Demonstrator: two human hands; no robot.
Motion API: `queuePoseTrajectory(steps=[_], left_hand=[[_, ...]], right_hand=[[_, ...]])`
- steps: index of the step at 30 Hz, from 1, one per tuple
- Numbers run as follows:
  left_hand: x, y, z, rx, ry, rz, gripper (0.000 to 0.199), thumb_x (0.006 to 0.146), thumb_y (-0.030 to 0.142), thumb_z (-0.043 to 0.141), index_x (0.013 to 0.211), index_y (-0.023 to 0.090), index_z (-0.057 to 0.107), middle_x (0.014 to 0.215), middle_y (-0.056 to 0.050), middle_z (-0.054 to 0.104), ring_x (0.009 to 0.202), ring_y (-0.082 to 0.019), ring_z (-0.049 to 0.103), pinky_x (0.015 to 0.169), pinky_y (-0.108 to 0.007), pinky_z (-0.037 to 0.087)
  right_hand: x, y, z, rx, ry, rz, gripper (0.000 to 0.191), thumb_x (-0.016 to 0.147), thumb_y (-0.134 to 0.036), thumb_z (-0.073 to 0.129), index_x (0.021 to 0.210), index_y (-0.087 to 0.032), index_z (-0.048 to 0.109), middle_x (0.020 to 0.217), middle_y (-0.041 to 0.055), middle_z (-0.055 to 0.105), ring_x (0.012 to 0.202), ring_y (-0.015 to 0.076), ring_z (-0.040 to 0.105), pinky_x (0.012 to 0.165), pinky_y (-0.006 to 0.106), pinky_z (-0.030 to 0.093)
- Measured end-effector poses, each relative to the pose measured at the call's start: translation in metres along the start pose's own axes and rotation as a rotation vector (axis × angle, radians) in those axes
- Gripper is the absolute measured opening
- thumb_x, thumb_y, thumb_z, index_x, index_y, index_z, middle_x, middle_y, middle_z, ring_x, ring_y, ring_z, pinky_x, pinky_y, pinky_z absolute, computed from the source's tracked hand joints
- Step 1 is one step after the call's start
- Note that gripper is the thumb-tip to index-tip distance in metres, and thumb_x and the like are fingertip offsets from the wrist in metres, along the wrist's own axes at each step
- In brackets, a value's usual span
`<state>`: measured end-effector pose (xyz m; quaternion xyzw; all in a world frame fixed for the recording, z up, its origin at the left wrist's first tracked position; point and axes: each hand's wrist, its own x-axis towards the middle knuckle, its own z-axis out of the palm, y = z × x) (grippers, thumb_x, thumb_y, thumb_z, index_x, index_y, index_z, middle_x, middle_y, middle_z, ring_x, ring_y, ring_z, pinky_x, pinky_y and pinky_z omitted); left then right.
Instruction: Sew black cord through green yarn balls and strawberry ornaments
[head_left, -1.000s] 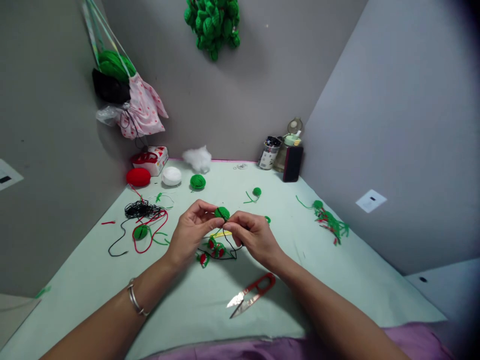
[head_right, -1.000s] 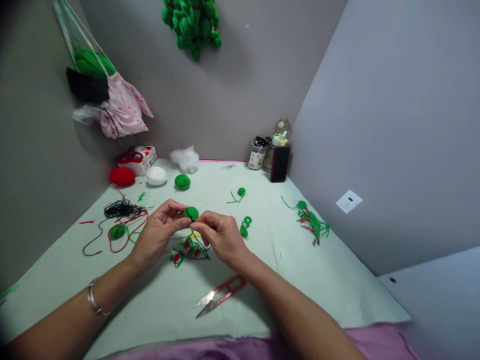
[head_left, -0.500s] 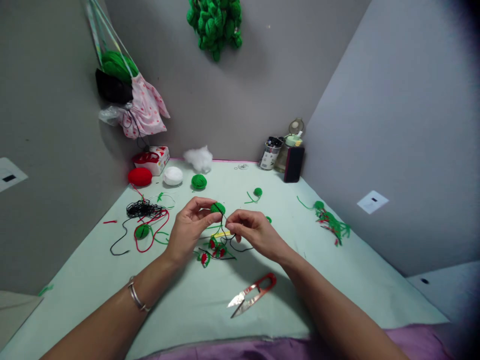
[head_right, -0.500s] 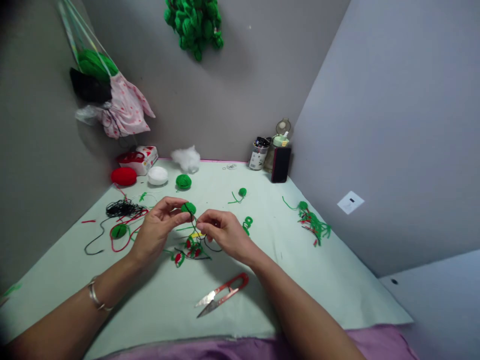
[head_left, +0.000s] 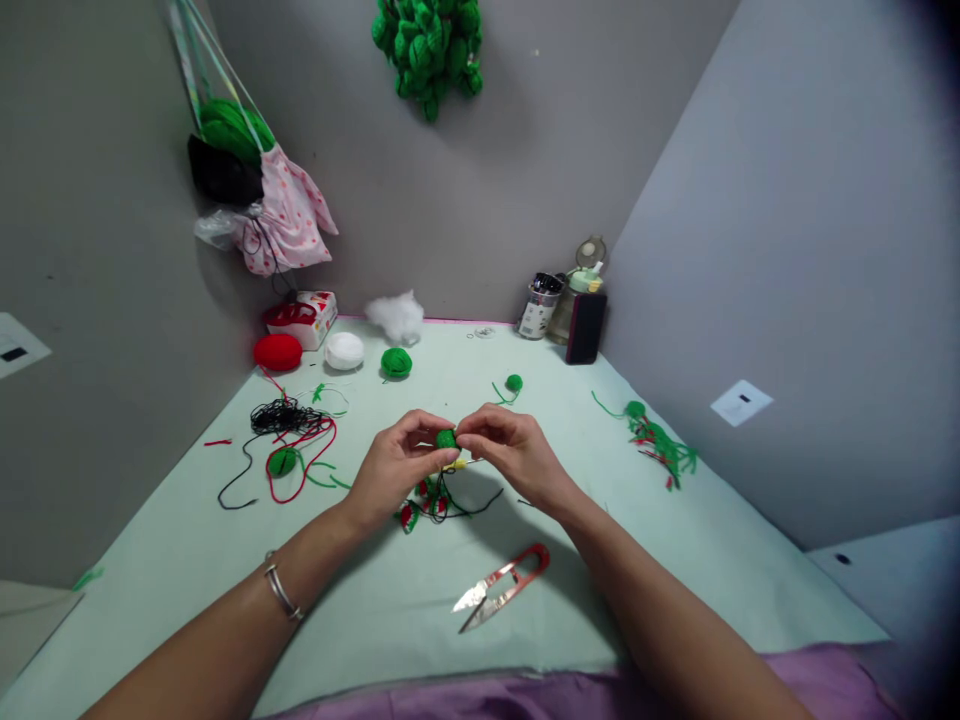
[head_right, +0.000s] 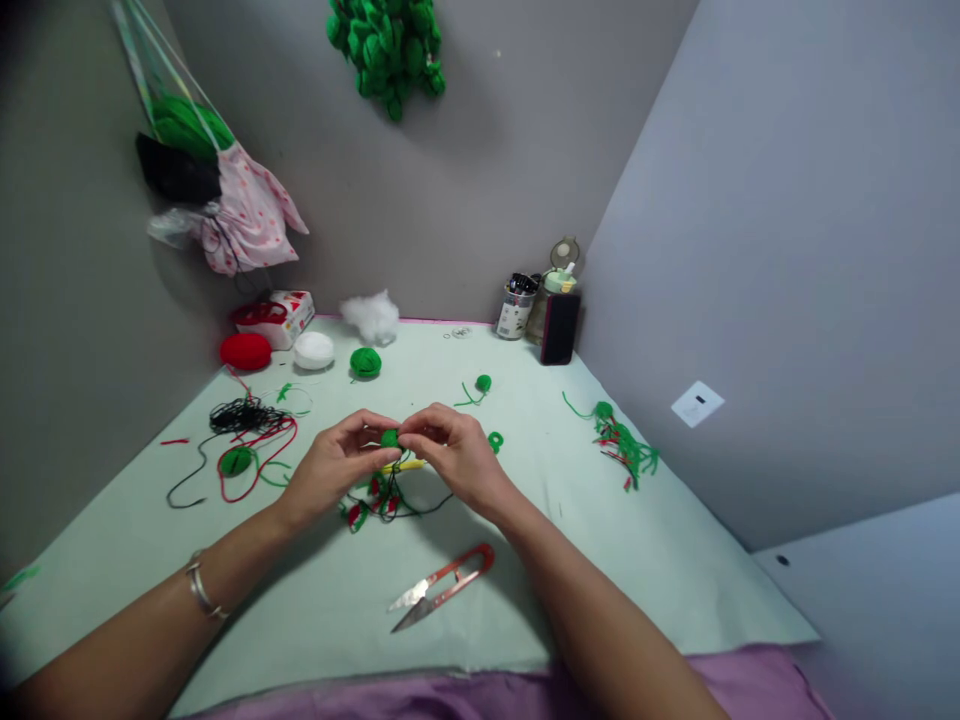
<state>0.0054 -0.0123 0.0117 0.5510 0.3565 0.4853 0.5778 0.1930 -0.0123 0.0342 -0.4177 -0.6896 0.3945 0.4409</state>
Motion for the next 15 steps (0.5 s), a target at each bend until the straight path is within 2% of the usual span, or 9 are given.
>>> queuePoseTrajectory(steps=[3,7,10,12,15], left_hand=[[0.0,-0.002,0.001,0.009,-0.051,-0.033,0.031,0.068,0.027,0.086,0.092,0.016,0.069,0.084,-0.004,0.071,0.079,-0.016,0.066,0.077,-0.031,0.053],[0.001,0.001,-0.002,0.016,-0.059,-0.044,0.028,0.071,0.028,0.084,0.093,0.017,0.07,0.084,-0.003,0.07,0.078,-0.015,0.064,0.076,-0.03,0.053],[0.002,0.003,-0.005,0.014,-0.048,-0.039,0.028,0.071,0.028,0.084,0.093,0.017,0.07,0.086,-0.004,0.07,0.08,-0.016,0.064,0.076,-0.031,0.052],[0.003,0.004,-0.006,0.023,-0.046,-0.045,0.028,0.072,0.029,0.083,0.094,0.017,0.07,0.084,-0.003,0.07,0.077,-0.016,0.064,0.074,-0.03,0.051],[0.002,0.003,-0.005,0.043,-0.072,-0.077,0.029,0.074,0.031,0.081,0.096,0.017,0.068,0.081,-0.003,0.07,0.075,-0.015,0.064,0.071,-0.029,0.05]], right_hand=[[0.001,-0.002,-0.004,0.011,0.032,0.011,0.013,0.081,-0.03,0.073,0.076,-0.018,0.071,0.075,0.0012,0.063,0.068,0.0128,0.055,0.066,0.028,0.045],[0.005,-0.006,-0.013,0.215,0.164,0.088,0.019,0.078,-0.035,0.076,0.075,-0.017,0.069,0.068,0.0,0.063,0.063,0.0119,0.054,0.064,0.027,0.047],[0.006,-0.007,-0.011,0.322,0.076,0.134,0.022,0.078,-0.038,0.077,0.081,-0.017,0.07,0.077,0.0023,0.068,0.066,0.0118,0.057,0.065,0.027,0.048],[0.005,-0.006,-0.006,0.352,-0.007,0.185,0.025,0.076,-0.038,0.078,0.082,-0.016,0.07,0.072,0.0012,0.067,0.063,0.0114,0.056,0.064,0.027,0.049],[0.003,-0.004,0.001,0.327,-0.051,0.208,0.027,0.073,-0.039,0.081,0.077,-0.015,0.07,0.067,-0.0008,0.062,0.059,0.0101,0.053,0.063,0.027,0.047]])
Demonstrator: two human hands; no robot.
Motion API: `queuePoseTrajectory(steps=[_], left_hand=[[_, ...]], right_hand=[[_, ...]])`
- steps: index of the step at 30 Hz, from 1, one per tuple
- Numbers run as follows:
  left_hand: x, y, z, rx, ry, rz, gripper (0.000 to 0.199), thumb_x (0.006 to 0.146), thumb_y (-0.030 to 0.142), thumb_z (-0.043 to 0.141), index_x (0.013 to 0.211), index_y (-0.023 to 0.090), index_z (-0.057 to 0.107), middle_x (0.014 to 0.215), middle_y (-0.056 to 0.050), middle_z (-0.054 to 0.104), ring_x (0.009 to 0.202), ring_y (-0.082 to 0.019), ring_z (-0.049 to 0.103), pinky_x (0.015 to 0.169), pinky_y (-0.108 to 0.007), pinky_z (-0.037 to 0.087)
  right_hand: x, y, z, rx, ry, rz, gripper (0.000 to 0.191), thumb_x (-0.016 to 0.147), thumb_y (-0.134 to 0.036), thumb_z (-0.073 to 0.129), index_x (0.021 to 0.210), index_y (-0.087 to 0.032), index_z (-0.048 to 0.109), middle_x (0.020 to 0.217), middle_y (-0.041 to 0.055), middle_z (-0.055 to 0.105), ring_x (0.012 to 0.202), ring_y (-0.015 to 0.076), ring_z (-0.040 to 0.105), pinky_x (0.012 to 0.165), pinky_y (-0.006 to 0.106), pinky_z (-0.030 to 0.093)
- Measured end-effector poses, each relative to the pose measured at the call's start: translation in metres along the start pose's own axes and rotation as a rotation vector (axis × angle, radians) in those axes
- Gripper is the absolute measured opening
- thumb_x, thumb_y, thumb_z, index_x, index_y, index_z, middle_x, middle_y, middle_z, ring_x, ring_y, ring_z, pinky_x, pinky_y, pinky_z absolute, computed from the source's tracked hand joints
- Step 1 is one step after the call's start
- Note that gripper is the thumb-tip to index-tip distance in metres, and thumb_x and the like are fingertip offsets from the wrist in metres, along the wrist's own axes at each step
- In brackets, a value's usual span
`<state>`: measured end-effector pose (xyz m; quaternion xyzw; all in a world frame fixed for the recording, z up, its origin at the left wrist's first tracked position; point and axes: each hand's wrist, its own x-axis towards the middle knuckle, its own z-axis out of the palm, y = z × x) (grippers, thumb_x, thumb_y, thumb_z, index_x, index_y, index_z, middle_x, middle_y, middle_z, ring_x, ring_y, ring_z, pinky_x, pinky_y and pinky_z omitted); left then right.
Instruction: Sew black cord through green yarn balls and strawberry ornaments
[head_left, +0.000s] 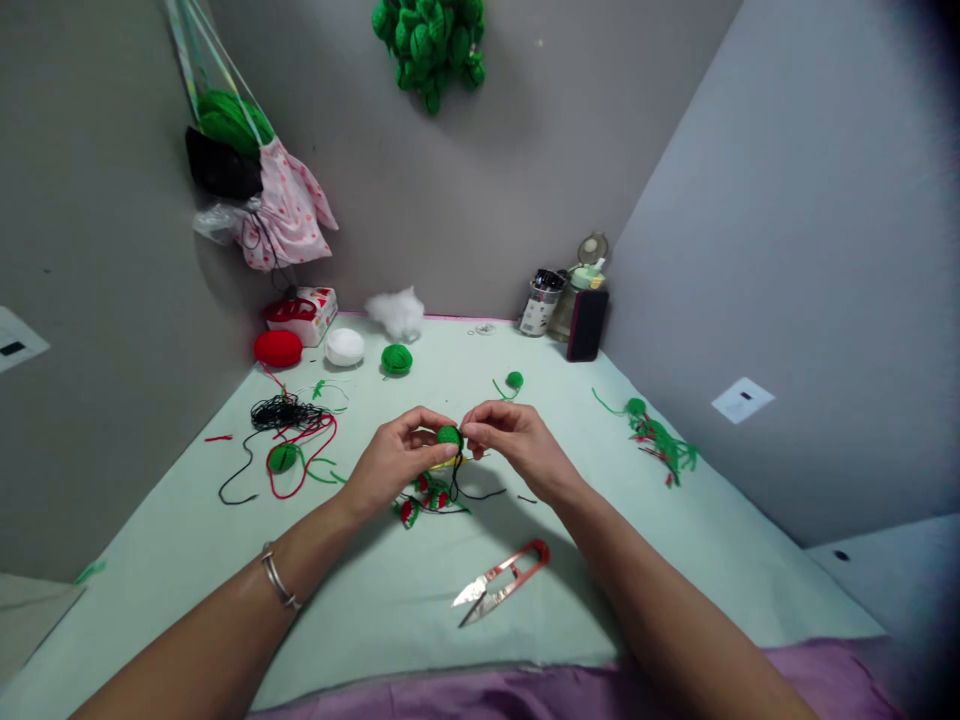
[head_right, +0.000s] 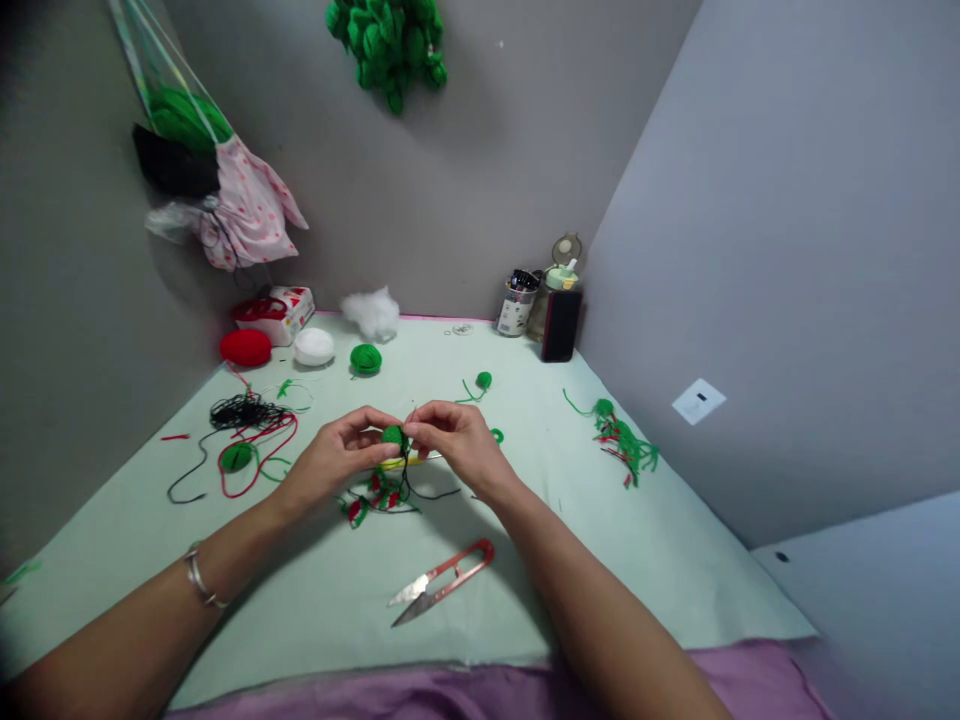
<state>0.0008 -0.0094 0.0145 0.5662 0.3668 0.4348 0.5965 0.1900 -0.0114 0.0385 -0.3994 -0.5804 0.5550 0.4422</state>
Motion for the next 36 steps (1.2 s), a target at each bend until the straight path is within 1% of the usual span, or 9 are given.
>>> queuePoseTrajectory(steps=[7,11,13,18,21,26,30,33,36], left_hand=[[-0.003,-0.007,0.007,-0.011,-0.085,-0.039,0.03,0.069,0.028,0.083,0.089,0.017,0.064,0.072,0.001,0.063,0.06,-0.011,0.057,0.057,-0.024,0.045],[-0.002,-0.013,0.004,0.018,-0.164,-0.031,0.027,0.076,0.027,0.077,0.099,0.018,0.067,0.076,-0.002,0.064,0.064,-0.012,0.058,0.06,-0.026,0.046],[-0.001,-0.013,0.002,0.043,-0.186,-0.039,0.025,0.076,0.024,0.075,0.099,0.018,0.068,0.076,-0.002,0.064,0.064,-0.013,0.058,0.06,-0.026,0.045],[-0.002,-0.007,0.001,0.081,-0.221,-0.044,0.02,0.071,0.016,0.074,0.09,0.019,0.072,0.074,-0.003,0.065,0.061,-0.013,0.057,0.056,-0.026,0.046],[-0.002,-0.006,-0.001,0.068,-0.228,-0.046,0.021,0.073,0.019,0.075,0.094,0.019,0.073,0.072,-0.004,0.066,0.061,-0.014,0.06,0.056,-0.028,0.047],[0.002,-0.008,-0.009,-0.04,-0.198,-0.114,0.03,0.082,0.03,0.074,0.109,0.021,0.065,0.085,-0.005,0.068,0.077,-0.019,0.071,0.069,-0.031,0.053],[0.005,-0.009,-0.013,-0.095,-0.156,-0.075,0.031,0.082,0.032,0.076,0.109,0.022,0.065,0.106,-0.005,0.066,0.088,-0.019,0.073,0.09,-0.036,0.053],[0.006,-0.008,-0.014,-0.121,-0.14,-0.056,0.031,0.084,0.036,0.074,0.111,0.023,0.065,0.11,-0.005,0.065,0.091,-0.019,0.072,0.096,-0.038,0.051],[0.006,-0.007,-0.015,-0.145,-0.079,-0.014,0.028,0.086,0.037,0.072,0.11,0.023,0.066,0.106,-0.004,0.067,0.092,-0.018,0.07,0.098,-0.038,0.051]], right_hand=[[0.007,-0.006,-0.024,0.149,0.288,-0.079,0.027,0.071,-0.038,0.08,0.077,-0.018,0.064,0.073,-0.0006,0.063,0.067,0.0109,0.056,0.058,0.022,0.045],[0.011,-0.009,-0.037,0.325,0.072,0.136,0.036,0.073,-0.043,0.081,0.081,-0.02,0.055,0.065,-0.0042,0.057,0.06,0.0108,0.058,0.053,0.021,0.047],[0.012,-0.01,-0.046,0.386,0.034,0.138,0.033,0.075,-0.039,0.08,0.08,-0.02,0.054,0.056,-0.0086,0.046,0.056,0.009,0.054,0.058,0.022,0.052],[0.008,-0.021,-0.097,0.413,0.537,-0.278,0.028,0.083,-0.028,0.075,0.073,-0.023,0.049,0.052,-0.0116,0.034,0.054,0.0044,0.051,0.088,0.022,0.054],[0.006,-0.023,-0.118,0.398,0.595,-0.306,0.027,0.088,-0.026,0.069,0.071,-0.023,0.048,0.054,-0.0107,0.037,0.054,0.0022,0.052,0.09,0.019,0.05],[0.015,-0.008,-0.086,0.351,0.468,-0.154,0.026,0.072,-0.028,0.082,0.081,-0.019,0.059,0.056,-0.0084,0.047,0.057,0.0079,0.057,0.064,0.022,0.056],[0.013,0.001,-0.037,0.186,0.243,-0.008,0.03,0.075,-0.039,0.077,0.092,-0.015,0.069,0.065,-0.0019,0.061,0.05,0.0072,0.055,0.04,0.018,0.036],[0.007,0.006,-0.013,0.036,0.141,0.0,0.034,0.084,-0.045,0.068,0.096,-0.014,0.07,0.085,0.0058,0.072,0.046,0.0067,0.056,0.041,0.02,0.036],[0.004,0.013,-0.004,-0.042,-0.015,0.063,0.036,0.091,-0.047,0.06,0.098,-0.013,0.07,0.084,0.0073,0.072,0.054,0.0096,0.063,0.049,0.021,0.044]])
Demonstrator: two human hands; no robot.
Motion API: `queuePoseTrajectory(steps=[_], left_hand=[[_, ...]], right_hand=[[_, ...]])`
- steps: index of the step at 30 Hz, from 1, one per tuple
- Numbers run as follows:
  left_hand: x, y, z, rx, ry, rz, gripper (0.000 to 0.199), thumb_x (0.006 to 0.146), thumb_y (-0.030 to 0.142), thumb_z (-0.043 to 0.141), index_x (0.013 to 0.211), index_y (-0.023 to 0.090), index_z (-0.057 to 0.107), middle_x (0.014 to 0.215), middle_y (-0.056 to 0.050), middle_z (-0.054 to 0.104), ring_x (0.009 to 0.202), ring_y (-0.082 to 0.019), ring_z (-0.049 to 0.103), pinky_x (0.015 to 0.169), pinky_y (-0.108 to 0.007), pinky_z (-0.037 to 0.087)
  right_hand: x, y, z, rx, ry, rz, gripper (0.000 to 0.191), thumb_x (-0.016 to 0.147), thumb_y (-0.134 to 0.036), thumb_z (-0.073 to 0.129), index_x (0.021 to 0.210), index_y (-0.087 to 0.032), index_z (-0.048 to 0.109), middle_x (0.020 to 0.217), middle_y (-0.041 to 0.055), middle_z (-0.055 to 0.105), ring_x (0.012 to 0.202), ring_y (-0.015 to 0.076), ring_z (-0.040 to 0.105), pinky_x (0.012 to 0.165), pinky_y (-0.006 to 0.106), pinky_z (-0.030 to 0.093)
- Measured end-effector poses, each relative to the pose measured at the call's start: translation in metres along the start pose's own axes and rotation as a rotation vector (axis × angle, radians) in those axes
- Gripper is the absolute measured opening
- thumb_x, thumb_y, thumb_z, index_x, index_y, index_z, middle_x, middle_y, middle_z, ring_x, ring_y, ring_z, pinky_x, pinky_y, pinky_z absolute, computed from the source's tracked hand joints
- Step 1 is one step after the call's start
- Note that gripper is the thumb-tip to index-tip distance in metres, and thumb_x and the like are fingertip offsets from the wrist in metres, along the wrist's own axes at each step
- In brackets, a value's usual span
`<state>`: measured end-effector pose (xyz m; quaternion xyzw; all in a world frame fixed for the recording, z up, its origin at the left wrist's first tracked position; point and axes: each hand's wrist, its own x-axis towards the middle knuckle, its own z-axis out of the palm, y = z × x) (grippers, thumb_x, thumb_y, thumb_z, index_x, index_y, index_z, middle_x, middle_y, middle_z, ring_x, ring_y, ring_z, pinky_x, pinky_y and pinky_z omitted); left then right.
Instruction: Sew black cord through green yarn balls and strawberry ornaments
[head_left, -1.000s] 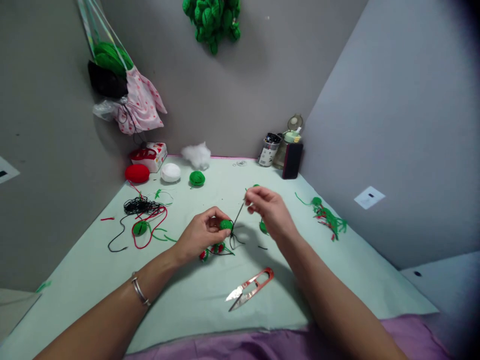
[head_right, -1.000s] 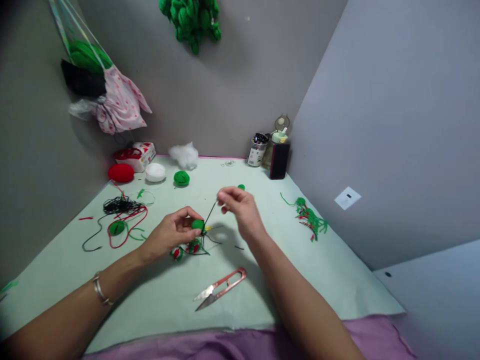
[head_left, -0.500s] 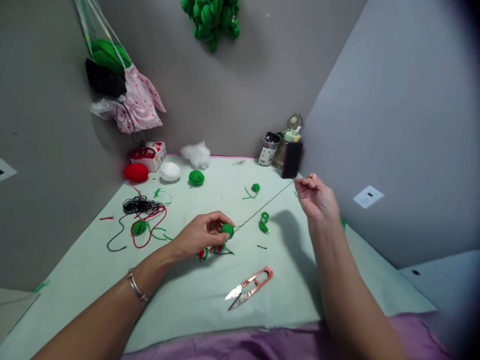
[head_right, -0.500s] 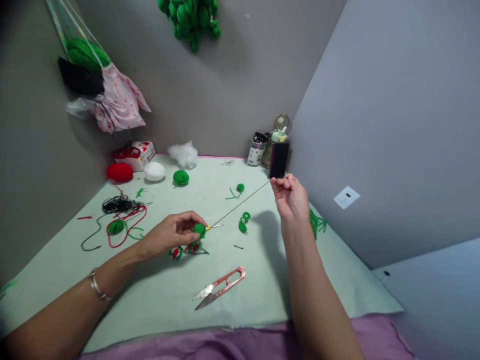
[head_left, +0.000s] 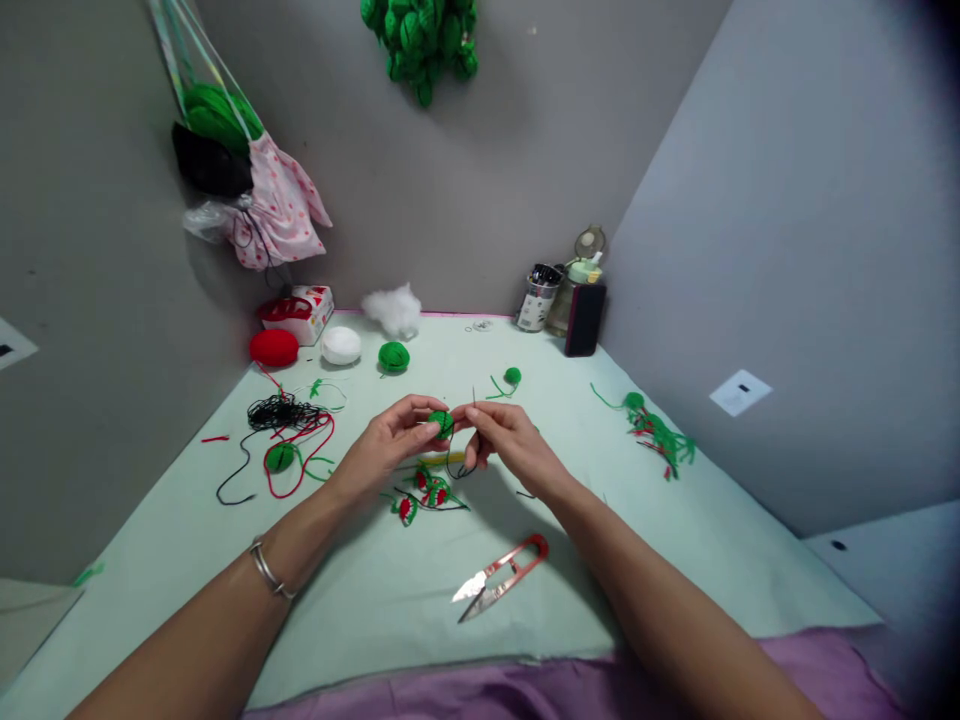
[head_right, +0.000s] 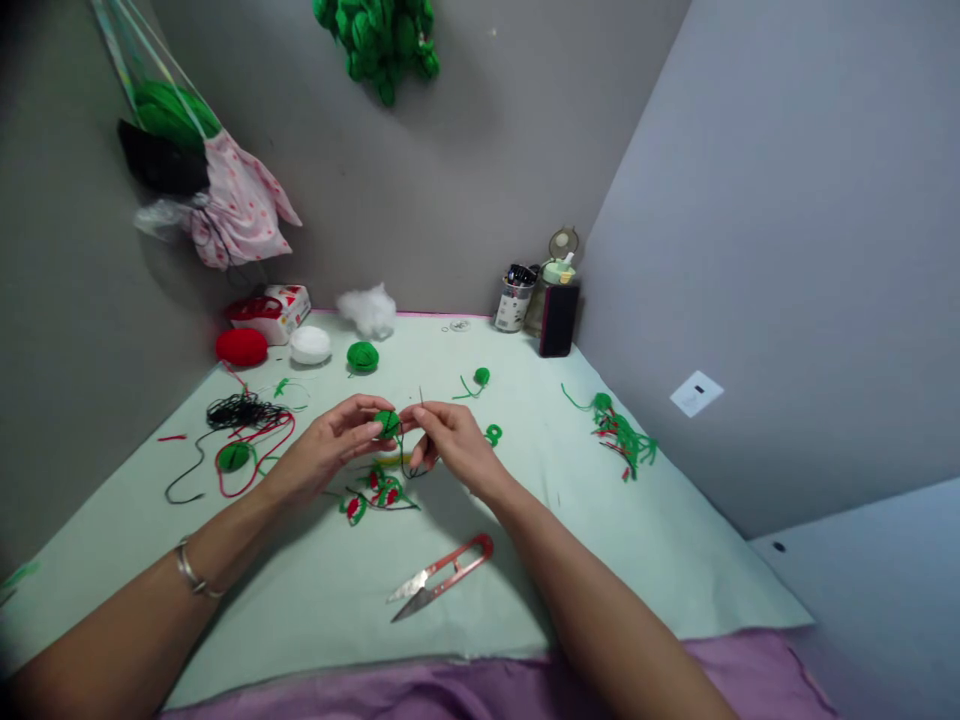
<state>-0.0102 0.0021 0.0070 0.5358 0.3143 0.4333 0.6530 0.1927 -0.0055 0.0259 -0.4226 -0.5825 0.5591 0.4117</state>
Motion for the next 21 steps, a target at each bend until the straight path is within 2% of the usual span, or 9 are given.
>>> queuePoseTrajectory(steps=[4,7,11,15,18,21], left_hand=[[0.002,0.003,0.0,-0.076,0.097,0.048,0.024,0.083,0.036,0.075,0.099,0.02,0.069,0.097,-0.002,0.064,0.089,-0.016,0.065,0.095,-0.036,0.053],[0.002,0.006,0.001,-0.107,0.124,0.015,0.025,0.078,0.033,0.08,0.096,0.019,0.069,0.097,-0.001,0.062,0.089,-0.015,0.063,0.094,-0.035,0.054],[0.001,0.009,0.003,-0.121,0.143,-0.034,0.03,0.075,0.029,0.082,0.101,0.021,0.071,0.099,-0.001,0.062,0.089,-0.014,0.061,0.089,-0.031,0.053],[-0.001,0.012,0.003,-0.128,0.108,-0.075,0.029,0.074,0.026,0.082,0.102,0.02,0.073,0.099,-0.001,0.064,0.088,-0.012,0.061,0.085,-0.022,0.05],[-0.001,0.013,0.003,-0.173,0.072,-0.088,0.026,0.081,0.029,0.078,0.104,0.019,0.073,0.1,-0.004,0.068,0.09,-0.012,0.063,0.087,-0.023,0.05],[0.0,0.012,0.001,-0.223,0.059,-0.083,0.02,0.083,0.031,0.076,0.097,0.016,0.073,0.097,-0.005,0.07,0.087,-0.013,0.064,0.085,-0.024,0.051]], right_hand=[[0.0,0.004,-0.006,-0.039,-0.198,0.058,0.037,0.096,-0.045,0.054,0.097,-0.012,0.07,0.065,0.001,0.063,0.055,0.0089,0.057,0.056,0.022,0.043],[-0.002,-0.001,-0.011,-0.084,-0.301,0.04,0.037,0.098,-0.046,0.054,0.095,-0.012,0.071,0.061,-0.0032,0.054,0.053,0.0065,0.044,0.056,0.022,0.036],[-0.006,-0.007,-0.009,-0.124,-0.458,0.062,0.039,0.097,-0.048,0.056,0.102,-0.012,0.072,0.058,-0.0065,0.042,0.053,0.0065,0.034,0.055,0.023,0.026],[-0.008,-0.008,-0.005,-0.089,-0.463,0.051,0.037,0.096,-0.045,0.057,0.108,-0.012,0.07,0.058,-0.0077,0.039,0.054,0.0069,0.031,0.055,0.024,0.024],[-0.009,-0.009,-0.004,-0.067,-0.452,0.041,0.038,0.096,-0.045,0.058,0.108,-0.012,0.07,0.057,-0.0078,0.038,0.054,0.0071,0.03,0.054,0.024,0.022],[-0.009,-0.01,-0.004,-0.067,-0.448,0.042,0.039,0.096,-0.046,0.058,0.107,-0.011,0.071,0.056,-0.0077,0.038,0.053,0.0071,0.03,0.054,0.024,0.021]])
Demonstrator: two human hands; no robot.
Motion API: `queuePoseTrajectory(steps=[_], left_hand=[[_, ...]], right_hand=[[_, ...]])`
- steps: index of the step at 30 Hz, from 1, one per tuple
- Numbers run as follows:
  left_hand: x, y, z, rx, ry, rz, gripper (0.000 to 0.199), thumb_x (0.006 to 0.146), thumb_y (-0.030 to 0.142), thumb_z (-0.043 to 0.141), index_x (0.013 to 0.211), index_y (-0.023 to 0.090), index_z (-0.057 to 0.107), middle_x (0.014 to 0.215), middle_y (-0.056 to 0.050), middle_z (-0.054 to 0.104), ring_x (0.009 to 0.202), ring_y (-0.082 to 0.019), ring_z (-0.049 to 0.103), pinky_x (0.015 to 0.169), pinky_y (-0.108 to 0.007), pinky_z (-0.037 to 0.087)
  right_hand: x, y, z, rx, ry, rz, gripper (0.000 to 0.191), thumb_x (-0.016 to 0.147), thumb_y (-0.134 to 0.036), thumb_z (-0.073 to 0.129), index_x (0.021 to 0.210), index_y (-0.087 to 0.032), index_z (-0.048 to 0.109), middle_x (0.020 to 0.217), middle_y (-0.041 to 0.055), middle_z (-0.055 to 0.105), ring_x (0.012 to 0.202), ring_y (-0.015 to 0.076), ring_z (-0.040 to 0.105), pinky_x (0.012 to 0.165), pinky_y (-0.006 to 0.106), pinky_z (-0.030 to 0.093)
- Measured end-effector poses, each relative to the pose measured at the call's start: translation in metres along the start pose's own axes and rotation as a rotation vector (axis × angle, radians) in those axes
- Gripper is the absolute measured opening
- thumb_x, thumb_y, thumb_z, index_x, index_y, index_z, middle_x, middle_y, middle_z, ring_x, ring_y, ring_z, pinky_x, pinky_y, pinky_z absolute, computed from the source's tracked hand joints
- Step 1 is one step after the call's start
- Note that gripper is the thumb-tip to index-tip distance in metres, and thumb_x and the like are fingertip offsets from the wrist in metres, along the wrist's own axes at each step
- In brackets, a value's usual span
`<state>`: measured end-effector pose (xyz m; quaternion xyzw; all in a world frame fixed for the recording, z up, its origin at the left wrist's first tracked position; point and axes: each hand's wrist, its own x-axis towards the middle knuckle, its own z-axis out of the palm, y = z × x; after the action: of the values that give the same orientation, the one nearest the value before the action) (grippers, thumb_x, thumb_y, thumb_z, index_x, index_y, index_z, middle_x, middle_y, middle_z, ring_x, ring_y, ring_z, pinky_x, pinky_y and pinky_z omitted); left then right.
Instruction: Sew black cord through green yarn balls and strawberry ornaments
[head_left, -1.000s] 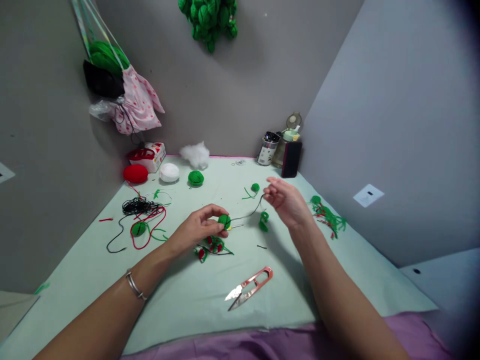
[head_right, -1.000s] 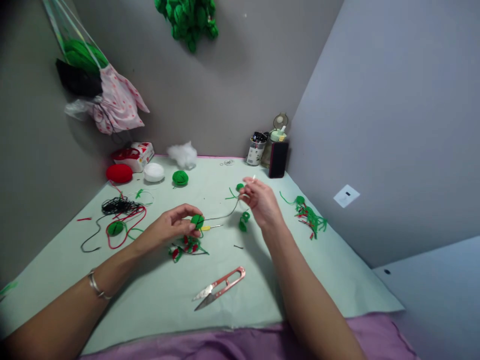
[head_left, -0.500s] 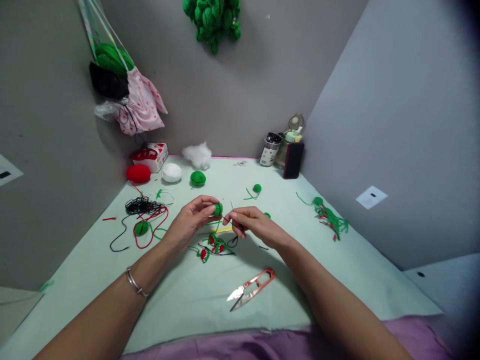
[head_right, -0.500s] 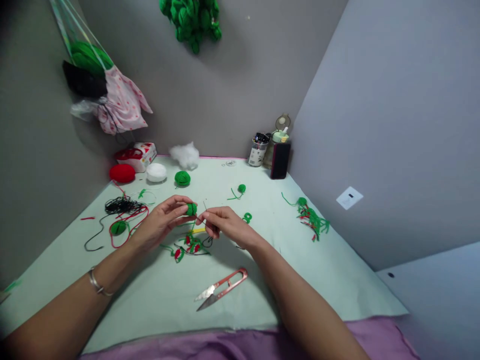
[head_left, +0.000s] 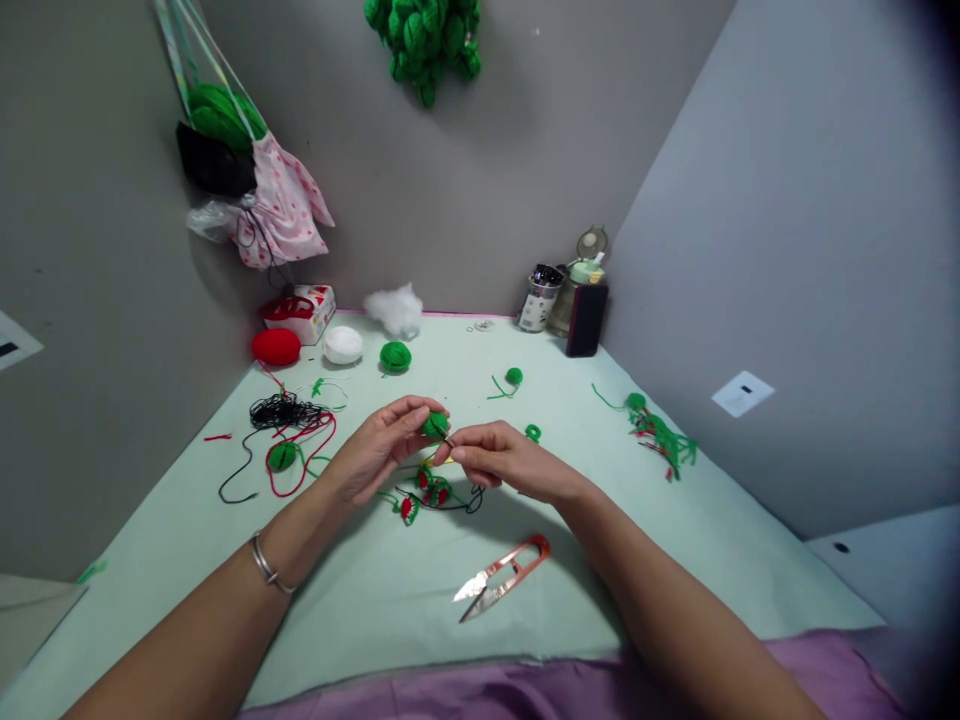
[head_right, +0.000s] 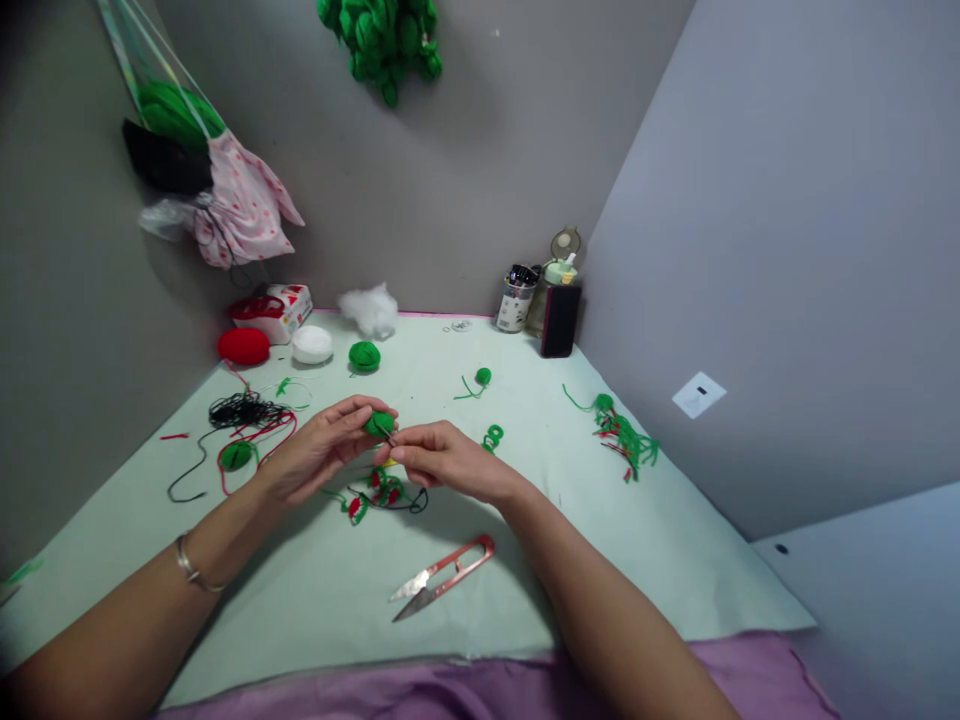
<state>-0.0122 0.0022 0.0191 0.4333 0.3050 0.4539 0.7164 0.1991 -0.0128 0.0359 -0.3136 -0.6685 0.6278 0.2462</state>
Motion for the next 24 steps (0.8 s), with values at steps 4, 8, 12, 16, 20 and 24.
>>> queuePoseTrajectory(steps=[4,8,12,16,20,24], left_hand=[[0.001,0.0006,-0.0005,-0.058,0.005,-0.015,0.021,0.078,0.026,0.081,0.095,0.015,0.073,0.096,-0.005,0.071,0.088,-0.014,0.066,0.085,-0.026,0.053],[0.0,0.0017,0.0014,-0.043,-0.015,-0.026,0.023,0.076,0.028,0.083,0.094,0.015,0.074,0.093,-0.004,0.071,0.084,-0.013,0.065,0.087,-0.026,0.052],[-0.001,0.0013,0.0011,0.004,-0.033,-0.015,0.027,0.074,0.029,0.085,0.096,0.016,0.075,0.099,-0.003,0.072,0.09,-0.012,0.064,0.087,-0.02,0.049],[-0.0018,0.0013,0.0001,0.01,-0.082,-0.022,0.028,0.076,0.028,0.083,0.1,0.018,0.074,0.1,-0.003,0.071,0.091,-0.013,0.066,0.094,-0.027,0.049],[-0.002,0.0007,0.0025,0.011,-0.104,-0.035,0.027,0.078,0.028,0.081,0.102,0.017,0.072,0.1,-0.005,0.072,0.089,-0.016,0.068,0.095,-0.035,0.049],[-0.0012,-0.0032,0.005,0.016,-0.068,0.033,0.027,0.077,0.028,0.082,0.098,0.015,0.072,0.087,-0.005,0.073,0.084,-0.016,0.068,0.09,-0.032,0.049]], right_hand=[[0.0003,0.0019,-0.0016,0.0,0.034,-0.018,0.04,0.096,-0.048,0.056,0.106,-0.012,0.072,0.056,-0.007,0.04,0.053,0.0071,0.031,0.054,0.024,0.022],[0.0004,0.0044,-0.0024,0.027,0.104,-0.033,0.037,0.096,-0.047,0.057,0.105,-0.014,0.071,0.056,-0.0072,0.041,0.052,0.0069,0.031,0.055,0.024,0.023],[0.0001,0.0041,-0.0017,0.049,0.147,-0.025,0.034,0.095,-0.045,0.059,0.102,-0.014,0.07,0.055,-0.0078,0.041,0.051,0.0065,0.031,0.055,0.023,0.023],[0.0,0.0031,-0.0008,0.054,0.162,-0.026,0.032,0.095,-0.043,0.058,0.1,-0.014,0.07,0.054,-0.008,0.041,0.051,0.0066,0.03,0.054,0.023,0.024],[0.0003,0.0023,-0.0009,0.051,0.18,-0.035,0.033,0.094,-0.044,0.059,0.095,-0.014,0.071,0.053,-0.008,0.04,0.05,0.0068,0.028,0.053,0.023,0.023],[0.0005,0.0002,-0.0002,0.047,0.195,-0.036,0.035,0.094,-0.047,0.06,0.097,-0.013,0.071,0.053,-0.0079,0.04,0.051,0.0072,0.028,0.053,0.023,0.023]])
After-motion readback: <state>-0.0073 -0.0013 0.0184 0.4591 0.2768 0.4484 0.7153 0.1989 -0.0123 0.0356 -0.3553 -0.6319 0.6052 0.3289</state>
